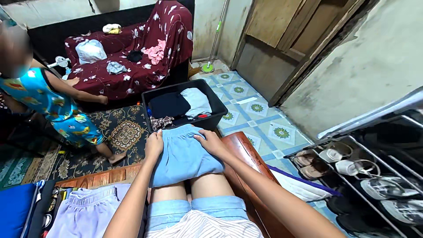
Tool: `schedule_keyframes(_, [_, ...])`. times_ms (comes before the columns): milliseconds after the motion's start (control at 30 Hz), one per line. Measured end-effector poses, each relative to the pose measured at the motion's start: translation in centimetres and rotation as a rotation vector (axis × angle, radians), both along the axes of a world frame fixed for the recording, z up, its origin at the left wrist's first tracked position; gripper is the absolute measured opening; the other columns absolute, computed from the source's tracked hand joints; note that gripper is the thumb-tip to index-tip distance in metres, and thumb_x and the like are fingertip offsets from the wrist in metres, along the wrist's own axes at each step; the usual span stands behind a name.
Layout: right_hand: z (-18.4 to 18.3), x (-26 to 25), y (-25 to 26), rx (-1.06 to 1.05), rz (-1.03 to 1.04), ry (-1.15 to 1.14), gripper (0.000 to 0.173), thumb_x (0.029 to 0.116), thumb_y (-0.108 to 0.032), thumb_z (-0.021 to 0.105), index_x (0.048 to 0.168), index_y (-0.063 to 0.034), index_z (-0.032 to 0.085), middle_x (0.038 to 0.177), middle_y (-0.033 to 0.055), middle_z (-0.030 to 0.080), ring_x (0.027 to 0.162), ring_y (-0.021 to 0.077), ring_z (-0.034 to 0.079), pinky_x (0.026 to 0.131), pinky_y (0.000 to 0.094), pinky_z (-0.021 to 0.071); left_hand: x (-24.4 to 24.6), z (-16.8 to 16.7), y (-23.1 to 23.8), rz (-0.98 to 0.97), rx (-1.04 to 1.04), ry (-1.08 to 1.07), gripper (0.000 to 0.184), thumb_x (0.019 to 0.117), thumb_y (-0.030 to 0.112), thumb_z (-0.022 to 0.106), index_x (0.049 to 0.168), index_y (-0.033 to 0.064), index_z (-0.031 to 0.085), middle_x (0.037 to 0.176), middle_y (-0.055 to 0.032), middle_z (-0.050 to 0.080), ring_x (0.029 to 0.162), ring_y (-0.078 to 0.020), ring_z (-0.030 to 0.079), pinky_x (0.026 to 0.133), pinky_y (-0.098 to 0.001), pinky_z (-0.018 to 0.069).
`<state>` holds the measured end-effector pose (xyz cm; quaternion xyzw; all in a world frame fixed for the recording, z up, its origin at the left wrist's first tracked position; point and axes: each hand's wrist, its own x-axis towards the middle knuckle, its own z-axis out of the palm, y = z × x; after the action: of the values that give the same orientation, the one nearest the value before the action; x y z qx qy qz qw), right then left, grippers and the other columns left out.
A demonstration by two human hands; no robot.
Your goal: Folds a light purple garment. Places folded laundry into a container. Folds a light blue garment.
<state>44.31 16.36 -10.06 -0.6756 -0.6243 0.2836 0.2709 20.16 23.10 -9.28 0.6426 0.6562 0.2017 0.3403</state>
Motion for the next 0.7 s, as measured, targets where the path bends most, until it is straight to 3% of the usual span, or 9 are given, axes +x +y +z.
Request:
schedule_keyframes(267, [-0.3, 0.4, -0.8, -0.015, -0.051, -0.012, 0.036, 0.1063, -0.036, 0.055, 0.120, -0.0049, 0.067, 0.102, 0.0208, 0.070, 0.097, 0.0391, 0.068, 0.086, 0.0626, 0.0518, -0.6, -0.6, -0.4, 0.034, 0.066, 0.158, 0.056, 0.1103, 0.049, 0.033, 0.126, 0.0075, 0.066, 0.118, -0.0231, 0.069, 0.114, -0.0431, 0.064, 0.092, -0.0684, 0.0470])
schedule_keyframes(367, [-0.6, 1.2, -3.2, -0.035, -0.085, 0.137, 0.042, 0.1060, -0.038, 0.055, 0.126, -0.0014, 0.061, 0.090, 0.0183, 0.064, 0.085, 0.0341, 0.063, 0.081, 0.0571, 0.0512, -2.4, -0.8, -1.0, 0.039, 0.012, 0.061, 0.059, 0.1087, 0.053, 0.035, 0.138, 0.0085, 0.060, 0.126, -0.0250, 0.066, 0.121, -0.0458, 0.061, 0.098, -0.0710, 0.0434])
schedule_keyframes(433, [-0.1, 1.9, -6.3, -0.113, -0.077, 0.262, 0.047, 0.1047, -0.037, 0.059, 0.131, 0.0012, 0.056, 0.096, 0.0195, 0.063, 0.088, 0.0314, 0.061, 0.083, 0.0529, 0.0515, -4.5, -0.9, -3.0, 0.046, -0.048, -0.053, 0.066, 0.1065, 0.058, 0.037, 0.139, 0.0061, 0.059, 0.128, -0.0284, 0.064, 0.122, -0.0477, 0.059, 0.100, -0.0712, 0.0420])
schedule_keyframes(500, [-0.1, 3.0, -9.2, -0.189, -0.018, 0.348, 0.044, 0.0996, -0.029, 0.068, 0.129, 0.0020, 0.058, 0.105, 0.0182, 0.065, 0.095, 0.0273, 0.064, 0.087, 0.0482, 0.0532, -6.8, -1.0, -6.6, 0.045, -0.133, -0.133, 0.070, 0.1039, 0.064, 0.038, 0.136, 0.0060, 0.060, 0.127, -0.0289, 0.063, 0.116, -0.0465, 0.061, 0.095, -0.0680, 0.0461])
schedule_keyframes(600, [-1.3, 4.0, -12.2, -0.134, -0.012, 0.393, 0.025, 0.0927, -0.018, 0.075, 0.110, -0.0004, 0.068, 0.107, 0.0113, 0.067, 0.095, 0.0196, 0.064, 0.084, 0.0401, 0.0536, -8.6, -1.5, -11.4, 0.071, -0.223, -0.253, 0.052, 0.1067, 0.047, 0.049, 0.130, 0.0017, 0.063, 0.118, -0.0247, 0.065, 0.106, -0.0369, 0.064, 0.089, -0.0574, 0.0519])
schedule_keyframes(700, [-2.9, 4.4, -13.1, -0.012, -0.038, 0.394, 0.016, 0.0962, -0.015, 0.070, 0.104, -0.0011, 0.071, 0.107, 0.0091, 0.067, 0.092, 0.0168, 0.065, 0.081, 0.0363, 0.0554, -8.7, -2.2, -14.3, 0.114, -0.184, -0.347, 0.031, 0.1046, 0.027, 0.059, 0.121, 0.0003, 0.064, 0.104, -0.0144, 0.067, 0.084, -0.0207, 0.065, 0.070, -0.0388, 0.0533])
